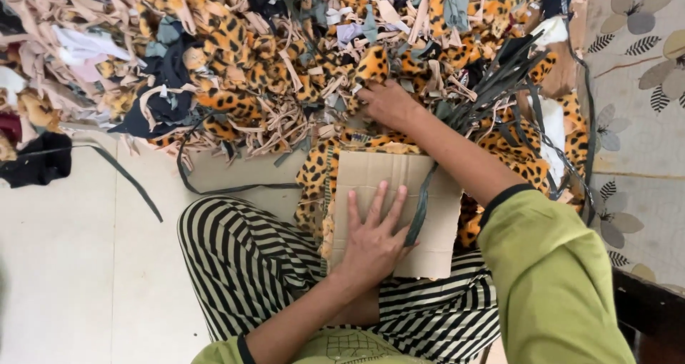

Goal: Gathering fabric scraps and bundling them between cardboard sheets using plastic straps.

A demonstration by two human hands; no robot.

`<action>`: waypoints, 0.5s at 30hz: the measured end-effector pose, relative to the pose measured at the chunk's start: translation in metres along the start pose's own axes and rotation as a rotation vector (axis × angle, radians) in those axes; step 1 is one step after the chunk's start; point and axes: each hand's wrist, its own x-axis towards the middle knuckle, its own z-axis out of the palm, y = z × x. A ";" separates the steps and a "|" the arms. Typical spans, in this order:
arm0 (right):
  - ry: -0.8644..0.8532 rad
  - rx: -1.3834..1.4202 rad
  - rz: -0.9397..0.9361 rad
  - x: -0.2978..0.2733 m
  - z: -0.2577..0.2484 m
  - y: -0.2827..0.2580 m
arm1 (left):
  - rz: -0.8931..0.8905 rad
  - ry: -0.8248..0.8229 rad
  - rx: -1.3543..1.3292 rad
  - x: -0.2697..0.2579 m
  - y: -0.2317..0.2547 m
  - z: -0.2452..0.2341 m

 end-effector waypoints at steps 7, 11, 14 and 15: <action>-0.285 0.225 0.084 -0.098 -0.133 0.007 | -0.016 -0.005 0.015 -0.003 0.000 0.010; -0.305 -0.017 0.383 -0.133 -0.155 0.034 | -0.041 -0.049 0.033 0.000 0.000 0.007; -0.156 -0.176 0.480 -0.164 -0.160 0.061 | -0.046 -0.076 0.040 0.002 0.002 0.004; -0.049 -0.256 0.478 -0.176 -0.162 0.070 | -0.053 -0.094 0.044 0.002 0.002 0.004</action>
